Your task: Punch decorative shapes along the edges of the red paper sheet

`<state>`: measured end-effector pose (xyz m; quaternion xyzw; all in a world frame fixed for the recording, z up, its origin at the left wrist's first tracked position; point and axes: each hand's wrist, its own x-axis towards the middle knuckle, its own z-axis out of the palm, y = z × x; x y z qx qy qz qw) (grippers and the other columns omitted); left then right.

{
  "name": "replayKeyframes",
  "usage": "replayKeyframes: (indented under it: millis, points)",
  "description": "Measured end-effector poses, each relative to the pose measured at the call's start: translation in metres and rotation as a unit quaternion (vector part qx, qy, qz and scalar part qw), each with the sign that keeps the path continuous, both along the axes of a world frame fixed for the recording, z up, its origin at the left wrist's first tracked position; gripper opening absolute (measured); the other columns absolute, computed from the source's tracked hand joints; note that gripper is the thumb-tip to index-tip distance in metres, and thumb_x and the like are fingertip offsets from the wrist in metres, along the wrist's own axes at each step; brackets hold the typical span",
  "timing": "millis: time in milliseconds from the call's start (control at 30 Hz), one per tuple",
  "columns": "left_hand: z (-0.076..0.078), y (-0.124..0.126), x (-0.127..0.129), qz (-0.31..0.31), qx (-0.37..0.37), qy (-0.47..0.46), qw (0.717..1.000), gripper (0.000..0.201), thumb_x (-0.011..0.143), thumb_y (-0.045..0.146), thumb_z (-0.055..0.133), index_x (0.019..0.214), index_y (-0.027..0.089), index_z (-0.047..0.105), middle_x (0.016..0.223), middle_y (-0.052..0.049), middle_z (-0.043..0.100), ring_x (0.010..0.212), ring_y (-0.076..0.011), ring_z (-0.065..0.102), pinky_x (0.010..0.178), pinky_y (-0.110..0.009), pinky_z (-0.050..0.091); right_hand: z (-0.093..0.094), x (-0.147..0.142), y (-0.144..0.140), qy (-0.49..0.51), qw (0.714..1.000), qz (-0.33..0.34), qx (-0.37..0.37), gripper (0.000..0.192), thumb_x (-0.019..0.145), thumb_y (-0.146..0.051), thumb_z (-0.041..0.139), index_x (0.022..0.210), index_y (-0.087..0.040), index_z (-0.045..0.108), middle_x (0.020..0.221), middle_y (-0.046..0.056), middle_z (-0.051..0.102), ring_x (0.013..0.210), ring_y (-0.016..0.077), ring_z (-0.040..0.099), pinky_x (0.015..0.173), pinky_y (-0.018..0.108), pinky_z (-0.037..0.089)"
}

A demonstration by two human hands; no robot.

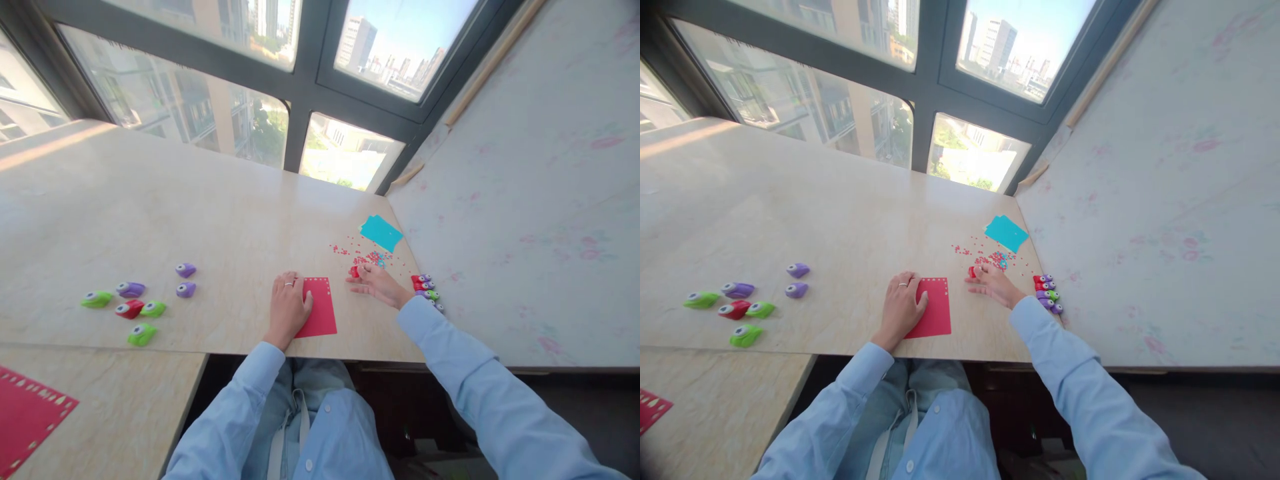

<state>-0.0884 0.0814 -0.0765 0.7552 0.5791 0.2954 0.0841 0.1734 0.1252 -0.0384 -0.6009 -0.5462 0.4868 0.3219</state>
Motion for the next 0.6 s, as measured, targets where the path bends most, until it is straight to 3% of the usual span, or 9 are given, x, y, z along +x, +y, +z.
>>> replayKeyframes:
  millis: [100, 233, 433, 600]
  points:
    - [-0.001, 0.0, 0.0, 0.001, -0.003, 0.014, 1.0, 0.028, 0.087, 0.023, 0.052, 0.113, 0.014, 0.061, 0.125, -0.017, 0.059, 0.124, -0.0307, 0.051, 0.114, -0.054, 0.038, -0.011, -0.003, 0.007, -0.052, 0.993, -0.067, 0.079, 0.046, 0.073, -0.057, 0.07, 0.095, -0.018, 0.057, 0.104, 0.008, 0.062, 0.106, 0.0213, 0.058, 0.094, 0.037, 0.048]
    - [-0.003, 0.0, -0.001, 0.001, -0.008, 0.031, 0.999, 0.029, 0.088, 0.024, 0.051, 0.113, 0.013, 0.061, 0.129, -0.016, 0.057, 0.125, -0.0301, 0.05, 0.117, -0.052, 0.035, -0.021, -0.006, 0.01, -0.041, 0.977, -0.151, 0.142, 0.055, 0.082, -0.068, 0.052, 0.109, -0.019, 0.049, 0.115, 0.011, 0.058, 0.112, 0.0212, 0.055, 0.1, 0.039, 0.045]
    - [-0.006, 0.001, -0.001, 0.007, 0.001, 0.031, 0.999, 0.028, 0.088, 0.025, 0.052, 0.113, 0.015, 0.062, 0.127, -0.015, 0.058, 0.122, -0.0302, 0.051, 0.115, -0.053, 0.038, -0.031, -0.019, -0.024, 0.088, 0.989, -0.098, 0.075, 0.069, 0.069, -0.079, 0.064, 0.105, -0.021, 0.05, 0.113, 0.011, 0.062, 0.102, 0.0215, 0.065, 0.09, 0.037, 0.053]
    - [-0.007, 0.002, -0.001, 0.003, 0.004, 0.03, 1.0, 0.03, 0.088, 0.025, 0.052, 0.115, 0.016, 0.062, 0.127, -0.015, 0.058, 0.122, -0.0303, 0.052, 0.114, -0.054, 0.039, -0.035, -0.026, -0.046, 0.095, 0.983, -0.141, 0.067, 0.065, 0.07, -0.075, 0.066, 0.102, -0.02, 0.054, 0.106, 0.01, 0.065, 0.087, 0.0183, 0.067, 0.083, 0.034, 0.057]
